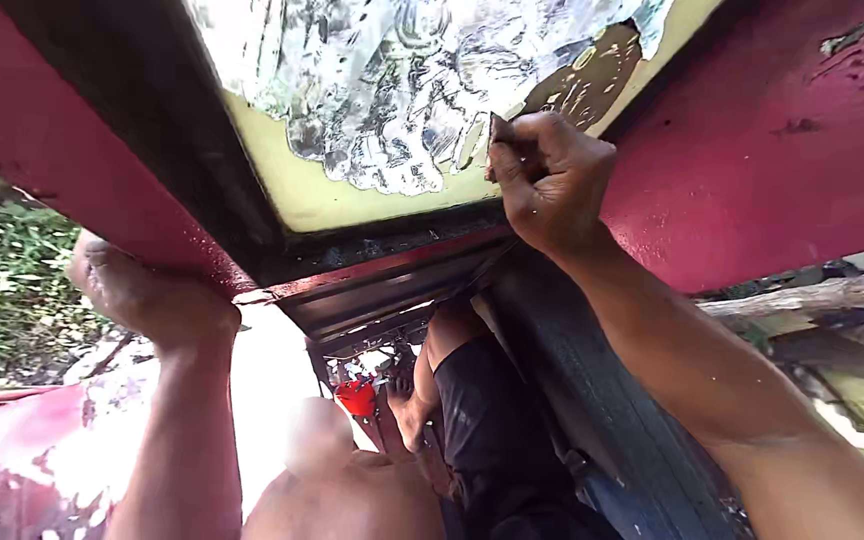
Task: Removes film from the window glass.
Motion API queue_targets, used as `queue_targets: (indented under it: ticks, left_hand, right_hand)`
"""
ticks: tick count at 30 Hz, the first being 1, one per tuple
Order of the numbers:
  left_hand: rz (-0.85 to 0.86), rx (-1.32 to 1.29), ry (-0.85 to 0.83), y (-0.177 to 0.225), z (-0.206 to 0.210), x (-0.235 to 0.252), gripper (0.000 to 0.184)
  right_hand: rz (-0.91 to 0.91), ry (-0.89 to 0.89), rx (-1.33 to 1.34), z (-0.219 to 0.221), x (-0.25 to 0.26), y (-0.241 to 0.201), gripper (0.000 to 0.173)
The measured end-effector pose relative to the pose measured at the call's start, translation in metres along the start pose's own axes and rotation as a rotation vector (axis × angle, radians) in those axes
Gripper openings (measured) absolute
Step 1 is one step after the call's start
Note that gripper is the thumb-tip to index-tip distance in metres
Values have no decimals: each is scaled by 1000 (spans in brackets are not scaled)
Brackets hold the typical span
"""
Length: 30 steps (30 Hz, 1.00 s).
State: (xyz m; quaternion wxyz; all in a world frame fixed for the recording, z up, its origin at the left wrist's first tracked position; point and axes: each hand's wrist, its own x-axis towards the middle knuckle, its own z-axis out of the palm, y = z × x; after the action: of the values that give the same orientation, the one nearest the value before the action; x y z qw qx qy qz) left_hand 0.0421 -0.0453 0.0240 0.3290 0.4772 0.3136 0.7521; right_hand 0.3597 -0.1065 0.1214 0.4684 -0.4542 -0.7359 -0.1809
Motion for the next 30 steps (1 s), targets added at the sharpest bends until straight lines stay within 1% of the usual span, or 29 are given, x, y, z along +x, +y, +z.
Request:
queue_targets:
  ticks: [3, 7, 12, 15, 18, 19, 24, 30]
  left_hand:
    - [-14, -32, 11, 12, 6, -2, 35]
    - [-2, -25, 75, 5, 0, -5, 41]
    - [-27, -40, 91, 8, 3, -6, 46]
    - [-41, -14, 86, 6, -1, -7, 50]
    - [-21, -65, 94, -19, -24, -4, 54]
    - [-19, -74, 95, -22, -26, -4, 54]
    - [-34, -53, 140, -23, -28, -3, 51]
    - [-2, 1, 178, -22, -24, -6, 46]
  right_hand:
    - [76, 85, 38, 12, -10, -5, 12]
    - [147, 198, 128, 20, -12, -8, 10]
    - [92, 282, 86, 30, -11, -11, 12]
    - [75, 276, 64, 29, -10, -12, 12]
    - [60, 246, 51, 27, -8, -11, 13]
    - [53, 232, 40, 26, -7, -11, 13]
    - [35, 156, 9, 19, -2, -12, 15]
    - [13, 112, -16, 15, 2, -13, 16]
